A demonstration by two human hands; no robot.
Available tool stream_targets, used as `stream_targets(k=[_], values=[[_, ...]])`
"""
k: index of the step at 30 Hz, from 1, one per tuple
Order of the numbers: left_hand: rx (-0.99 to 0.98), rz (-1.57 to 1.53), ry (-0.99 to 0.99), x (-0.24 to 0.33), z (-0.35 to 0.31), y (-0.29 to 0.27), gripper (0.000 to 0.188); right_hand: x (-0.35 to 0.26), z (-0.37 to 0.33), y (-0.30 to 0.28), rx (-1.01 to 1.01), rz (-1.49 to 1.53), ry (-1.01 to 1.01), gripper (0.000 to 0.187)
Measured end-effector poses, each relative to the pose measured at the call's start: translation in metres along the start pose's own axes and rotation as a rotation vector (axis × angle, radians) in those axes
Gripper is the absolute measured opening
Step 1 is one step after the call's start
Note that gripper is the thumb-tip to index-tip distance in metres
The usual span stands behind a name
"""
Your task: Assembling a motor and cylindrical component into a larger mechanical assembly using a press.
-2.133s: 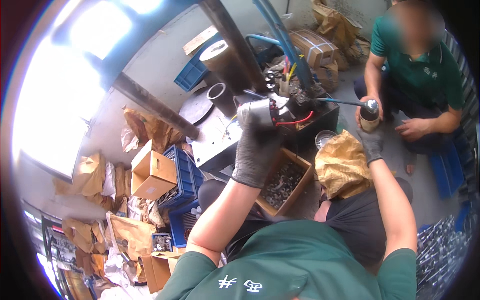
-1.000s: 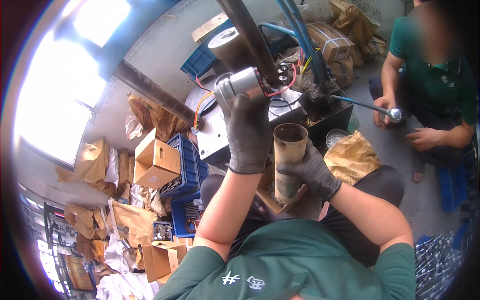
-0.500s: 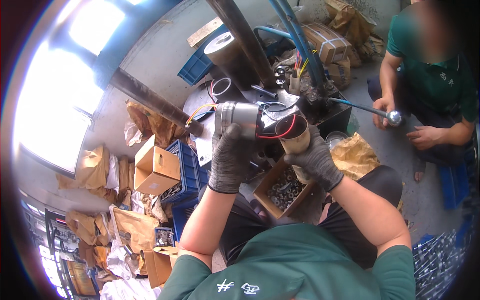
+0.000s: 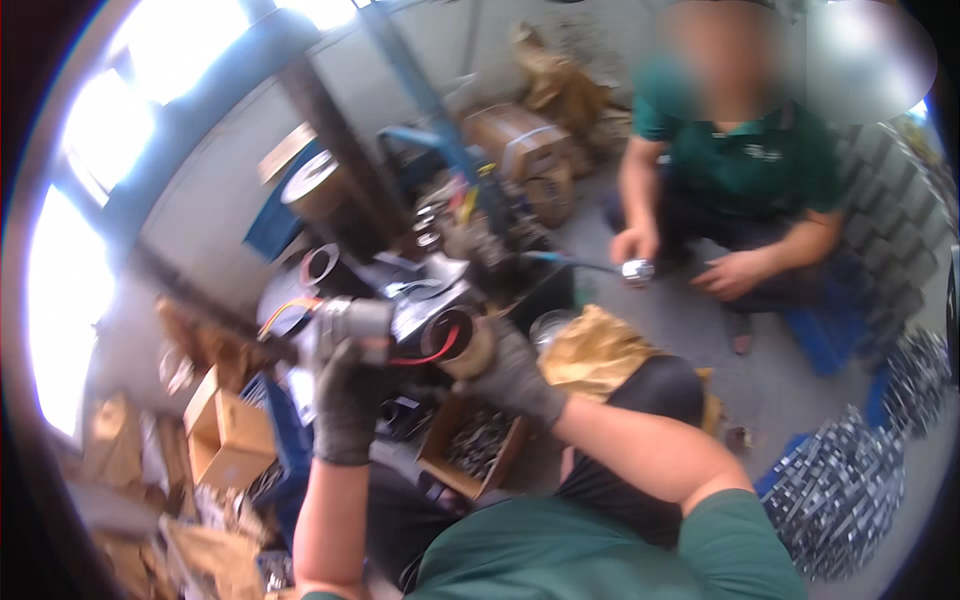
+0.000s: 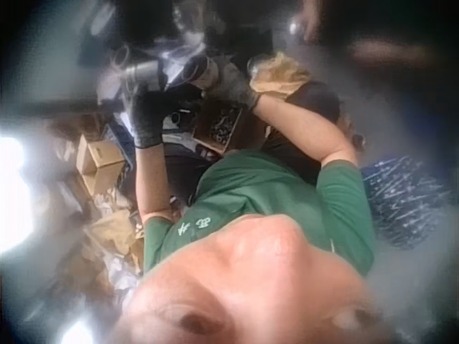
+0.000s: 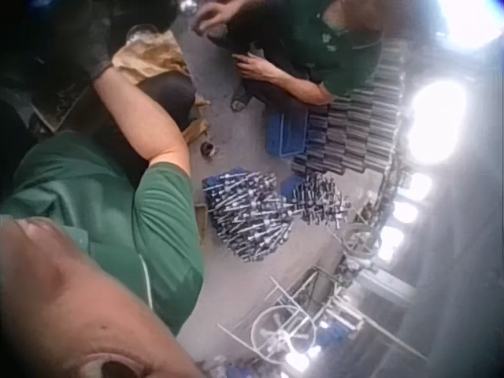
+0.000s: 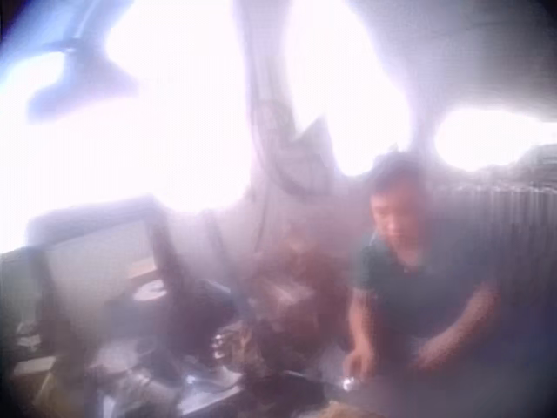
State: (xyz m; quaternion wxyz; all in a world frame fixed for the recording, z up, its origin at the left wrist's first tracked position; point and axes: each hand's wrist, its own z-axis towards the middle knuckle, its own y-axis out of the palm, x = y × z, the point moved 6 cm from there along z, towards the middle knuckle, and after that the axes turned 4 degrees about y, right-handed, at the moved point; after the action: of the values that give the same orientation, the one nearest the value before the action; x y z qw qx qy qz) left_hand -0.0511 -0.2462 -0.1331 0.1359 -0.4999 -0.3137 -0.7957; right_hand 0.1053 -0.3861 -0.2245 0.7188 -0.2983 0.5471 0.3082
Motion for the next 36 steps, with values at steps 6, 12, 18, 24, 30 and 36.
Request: stream_targets(k=[6,12,18,24,30,36], values=[[0.05,-0.185,-0.179,-0.01,0.001,0.036,0.06,0.0,-0.004,-0.023,0.034,-0.015,0.103,0.069],[-0.009,-0.055,-0.051,-0.011,0.009,0.037,0.054,-0.001,-0.005,-0.025,0.008,0.038,0.124,0.068],[-0.004,0.017,-0.042,-0.004,0.01,0.047,0.054,0.002,-0.006,-0.027,0.012,0.009,0.123,0.065],[0.017,-0.061,-0.077,-0.01,0.007,0.044,0.057,-0.002,-0.007,-0.029,-0.047,-0.089,0.135,0.075],[0.028,-0.175,-0.213,-0.028,0.007,0.028,0.063,-0.007,-0.008,-0.034,-0.055,-0.131,0.171,0.075],[0.034,-0.076,-0.083,-0.019,0.008,0.024,0.068,0.015,-0.007,-0.03,0.01,-0.196,0.032,0.071]])
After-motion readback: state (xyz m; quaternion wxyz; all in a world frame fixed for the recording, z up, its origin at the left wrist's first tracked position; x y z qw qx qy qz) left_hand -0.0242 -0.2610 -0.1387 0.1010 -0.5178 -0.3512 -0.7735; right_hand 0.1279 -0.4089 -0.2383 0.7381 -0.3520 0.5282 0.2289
